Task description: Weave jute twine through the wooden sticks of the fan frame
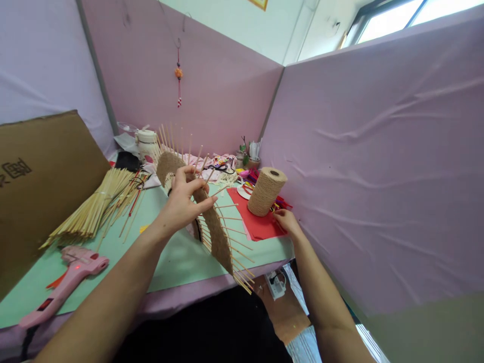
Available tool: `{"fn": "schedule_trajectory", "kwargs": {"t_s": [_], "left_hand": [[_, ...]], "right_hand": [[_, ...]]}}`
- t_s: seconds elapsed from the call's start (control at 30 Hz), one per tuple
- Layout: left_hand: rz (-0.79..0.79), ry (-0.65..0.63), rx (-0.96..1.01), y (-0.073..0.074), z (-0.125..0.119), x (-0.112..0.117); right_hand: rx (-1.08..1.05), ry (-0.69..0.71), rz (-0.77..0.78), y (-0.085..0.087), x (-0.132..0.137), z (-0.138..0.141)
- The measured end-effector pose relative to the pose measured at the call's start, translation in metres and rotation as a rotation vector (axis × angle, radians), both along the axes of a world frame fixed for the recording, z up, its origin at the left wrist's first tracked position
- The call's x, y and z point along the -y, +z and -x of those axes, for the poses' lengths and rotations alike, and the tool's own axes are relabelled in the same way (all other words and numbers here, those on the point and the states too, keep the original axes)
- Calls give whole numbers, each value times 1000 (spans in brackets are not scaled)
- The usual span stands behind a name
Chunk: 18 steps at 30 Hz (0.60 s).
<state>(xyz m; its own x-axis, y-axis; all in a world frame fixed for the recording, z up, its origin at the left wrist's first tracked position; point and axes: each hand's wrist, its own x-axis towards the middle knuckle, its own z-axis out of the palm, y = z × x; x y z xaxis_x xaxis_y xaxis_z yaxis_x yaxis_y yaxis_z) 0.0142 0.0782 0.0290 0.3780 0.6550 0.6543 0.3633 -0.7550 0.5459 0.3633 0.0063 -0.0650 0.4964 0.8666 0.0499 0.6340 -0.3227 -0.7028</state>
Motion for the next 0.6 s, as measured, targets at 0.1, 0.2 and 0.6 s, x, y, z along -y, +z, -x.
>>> {"fn": "schedule_trajectory", "kwargs": {"t_s": [0.1,0.2,0.6], "left_hand": [[-3,-3,-2,0,0,-1],[-1,-1,-11,-1,0,-1],[-3,-2,-14,1,1,-1]], "right_hand": [[-33,18,47,20,22,3],[-149,250,14,57,49,9],[-433,150,-684,233,-39,23]]}}
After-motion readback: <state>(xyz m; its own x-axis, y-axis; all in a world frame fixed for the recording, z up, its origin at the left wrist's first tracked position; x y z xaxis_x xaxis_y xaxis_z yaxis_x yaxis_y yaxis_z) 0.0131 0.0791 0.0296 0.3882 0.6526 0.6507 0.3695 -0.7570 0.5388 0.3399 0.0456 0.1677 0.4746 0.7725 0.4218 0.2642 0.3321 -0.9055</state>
